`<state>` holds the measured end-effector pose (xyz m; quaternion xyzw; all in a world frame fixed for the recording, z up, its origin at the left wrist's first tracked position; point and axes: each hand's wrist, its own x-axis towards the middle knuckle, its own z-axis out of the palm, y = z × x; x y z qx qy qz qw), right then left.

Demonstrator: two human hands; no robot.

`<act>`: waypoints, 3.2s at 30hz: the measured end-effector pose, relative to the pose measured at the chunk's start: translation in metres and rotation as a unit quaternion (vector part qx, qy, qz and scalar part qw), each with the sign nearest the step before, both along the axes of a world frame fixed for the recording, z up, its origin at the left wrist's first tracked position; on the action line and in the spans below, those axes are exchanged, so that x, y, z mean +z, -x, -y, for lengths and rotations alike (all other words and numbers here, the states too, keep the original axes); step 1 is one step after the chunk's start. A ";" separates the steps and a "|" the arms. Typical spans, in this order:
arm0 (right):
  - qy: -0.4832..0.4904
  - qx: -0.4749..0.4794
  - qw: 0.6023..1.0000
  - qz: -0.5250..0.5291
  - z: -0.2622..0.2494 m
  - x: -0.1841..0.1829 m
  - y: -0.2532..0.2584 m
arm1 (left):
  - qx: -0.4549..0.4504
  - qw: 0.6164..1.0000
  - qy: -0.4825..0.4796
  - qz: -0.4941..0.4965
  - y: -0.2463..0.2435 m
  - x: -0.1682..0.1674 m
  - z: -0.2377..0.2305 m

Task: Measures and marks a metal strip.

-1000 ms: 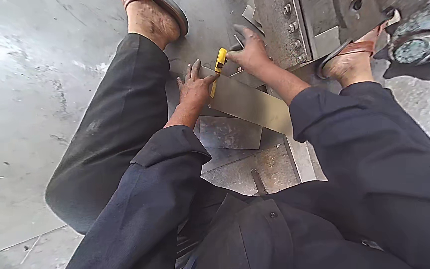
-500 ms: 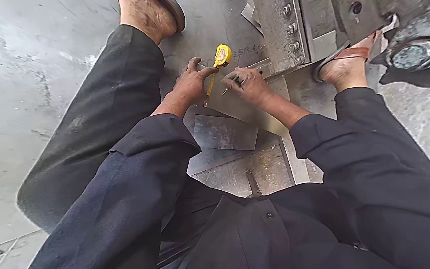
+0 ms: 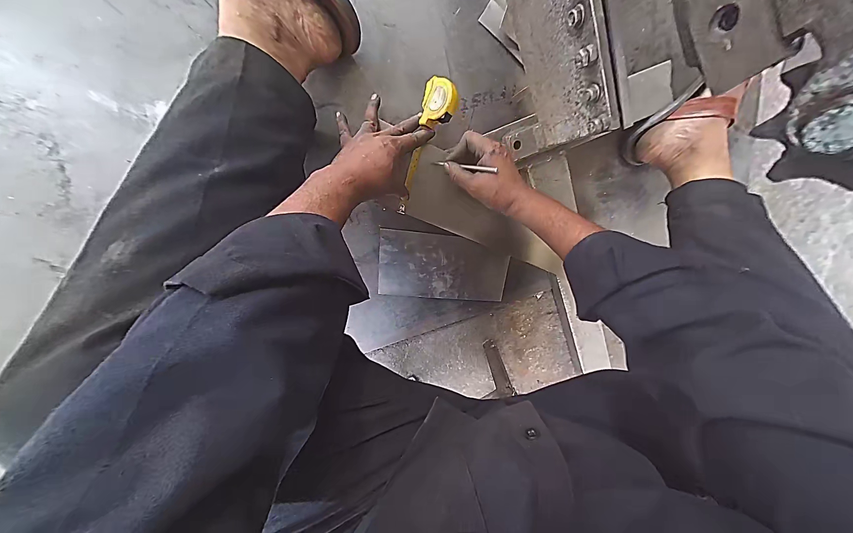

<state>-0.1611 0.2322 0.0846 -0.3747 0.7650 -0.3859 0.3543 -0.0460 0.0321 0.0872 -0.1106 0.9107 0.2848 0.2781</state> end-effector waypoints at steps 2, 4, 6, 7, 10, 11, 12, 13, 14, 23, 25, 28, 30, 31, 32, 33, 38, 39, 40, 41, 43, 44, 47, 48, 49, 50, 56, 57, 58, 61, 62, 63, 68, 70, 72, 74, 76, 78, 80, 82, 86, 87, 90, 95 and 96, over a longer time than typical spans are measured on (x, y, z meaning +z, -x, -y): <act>0.020 -0.023 0.999 0.015 0.006 -0.008 0.005 | -0.006 1.000 0.009 -0.006 0.001 -0.002 -0.001; 0.026 -0.018 0.999 0.022 0.011 -0.011 0.008 | -0.015 1.000 0.026 -0.008 0.001 -0.003 -0.001; 0.020 -0.005 1.000 0.023 0.014 -0.010 0.009 | -0.032 0.999 0.031 -0.020 0.001 -0.004 0.001; 0.019 0.002 1.000 0.018 0.014 -0.011 0.010 | -0.040 0.998 0.027 -0.028 0.001 -0.004 0.002; 0.028 0.009 1.000 0.006 0.011 -0.014 0.013 | -0.064 0.997 0.002 -0.035 0.005 -0.006 0.004; 0.029 0.010 1.000 0.007 0.011 -0.014 0.014 | -0.070 0.997 -0.004 -0.030 0.006 -0.007 0.006; 0.028 0.010 0.999 0.011 0.010 -0.014 0.013 | -0.074 0.997 -0.010 -0.026 0.007 -0.007 0.008; 0.028 0.009 0.999 0.016 0.010 -0.013 0.013 | -0.076 0.997 -0.018 -0.025 0.008 -0.008 0.009; 0.029 0.004 0.999 0.019 0.009 -0.014 0.013 | -0.081 0.996 -0.023 -0.024 0.009 -0.010 0.010; 0.029 -0.017 0.999 0.019 0.003 -0.014 0.012 | -0.103 0.991 -0.057 -0.063 0.012 -0.029 0.020; 0.026 -0.010 0.999 0.021 0.003 -0.014 0.011 | -0.104 0.991 -0.056 -0.058 0.011 -0.030 0.021; 0.032 -0.005 0.999 0.022 0.003 -0.014 0.010 | -0.105 0.991 -0.060 -0.058 0.011 -0.028 0.020; 0.035 -0.007 0.999 0.016 0.004 -0.014 0.011 | -0.103 0.991 -0.062 -0.059 0.013 -0.027 0.019; 0.032 -0.007 0.999 0.015 0.004 -0.014 0.011 | -0.100 0.992 -0.061 -0.052 0.013 -0.025 0.019; 0.028 -0.005 1.000 0.013 0.004 -0.014 0.011 | -0.098 0.993 -0.058 -0.041 0.014 -0.024 0.018; 0.027 -0.003 1.000 0.013 0.004 -0.015 0.012 | -0.094 0.993 -0.057 -0.034 0.014 -0.024 0.017; 0.040 -0.001 0.999 0.022 0.004 -0.018 0.012 | -0.096 0.993 -0.058 -0.039 0.013 -0.023 0.017; 0.038 0.000 0.999 0.021 0.004 -0.018 0.013 | -0.100 0.992 -0.060 -0.045 0.013 -0.022 0.017; 0.038 0.000 0.999 0.016 0.003 -0.018 0.013 | -0.102 0.992 -0.059 -0.047 0.013 -0.022 0.017; 0.037 0.000 0.999 0.011 0.003 -0.018 0.013 | -0.102 0.992 -0.059 -0.049 0.013 -0.022 0.017; 0.042 0.006 0.999 -0.002 0.002 -0.018 0.012 | -0.100 0.991 -0.064 -0.056 0.012 -0.023 0.017; 0.050 0.012 0.999 -0.011 0.002 -0.018 0.012 | -0.102 0.991 -0.064 -0.057 0.012 -0.023 0.018; 0.097 0.033 0.994 -0.028 -0.001 -0.019 0.015 | -0.113 0.990 -0.061 -0.062 0.012 -0.023 0.018; 0.118 0.044 0.992 -0.029 -0.003 -0.021 0.017 | -0.112 0.990 -0.062 -0.062 0.013 -0.022 0.018; 0.135 0.055 0.989 -0.032 -0.004 -0.024 0.020 | -0.109 0.990 -0.063 -0.061 0.013 -0.022 0.018; 0.147 0.066 0.986 -0.040 -0.006 -0.027 0.022 | -0.107 0.990 -0.063 -0.062 0.012 -0.021 0.017; 0.165 0.065 0.984 -0.006 -0.008 -0.025 0.024 | -0.117 0.988 -0.066 -0.072 0.013 -0.017 0.016; 0.165 0.054 0.985 0.009 -0.008 -0.026 0.024 | -0.117 0.989 -0.064 -0.071 0.014 -0.016 0.015; 0.163 0.042 0.985 0.021 -0.009 -0.027 0.023 | -0.118 0.989 -0.061 -0.069 0.014 -0.016 0.015; 0.148 0.020 0.988 0.026 -0.010 -0.029 0.021 | -0.117 0.988 -0.064 -0.072 0.013 -0.019 0.016; 0.139 0.018 0.990 0.021 -0.010 -0.029 0.021 | -0.113 0.989 -0.064 -0.072 0.013 -0.021 0.017; 0.133 0.018 0.991 0.020 -0.010 -0.029 0.020 | -0.111 0.989 -0.063 -0.069 0.012 -0.022 0.017; 0.137 0.016 0.990 0.020 -0.009 -0.030 0.020 | -0.111 0.990 -0.061 -0.065 0.013 -0.020 0.016; 0.141 0.020 0.990 0.018 -0.010 -0.030 0.021 | -0.114 0.989 -0.059 -0.067 0.013 -0.021 0.016; 0.145 0.042 0.988 -0.016 -0.010 -0.030 0.022 | -0.114 0.990 -0.057 -0.065 0.013 -0.021 0.016; 0.145 0.097 0.980 -0.097 -0.008 -0.027 0.023 | -0.113 0.990 -0.056 -0.061 0.013 -0.019 0.016; 0.124 0.174 0.957 -0.196 -0.003 -0.020 0.024 | -0.116 0.990 -0.057 -0.059 0.013 -0.018 0.015; 0.119 0.231 0.929 -0.264 0.005 -0.010 0.023 | -0.115 0.990 -0.057 -0.059 0.014 -0.016 0.015; 0.082 0.274 0.918 -0.273 0.014 0.004 0.023 | -0.112 0.990 -0.063 -0.062 0.013 -0.015 0.015; -0.070 0.300 0.930 -0.199 0.030 0.035 0.028 | -0.107 0.990 -0.067 -0.059 0.014 -0.013 0.013; -0.236 0.226 0.941 -0.085 0.043 0.063 0.040 | -0.109 0.990 -0.075 -0.048 0.015 -0.010 0.011; -0.175 0.148 0.972 -0.051 0.034 0.053 0.039 | -0.108 0.990 -0.074 -0.052 0.015 -0.012 0.012; -0.010 -0.018 0.996 0.088 0.011 0.019 0.027 | -0.115 0.989 -0.073 -0.065 0.014 -0.017 0.013; 0.011 -0.125 0.987 0.098 0.010 -0.010 0.007 | -0.112 0.990 -0.063 -0.057 0.013 -0.015 0.013; 0.009 -0.126 0.988 0.087 0.010 -0.012 0.006 | -0.112 0.990 -0.063 -0.058 0.013 -0.016 0.013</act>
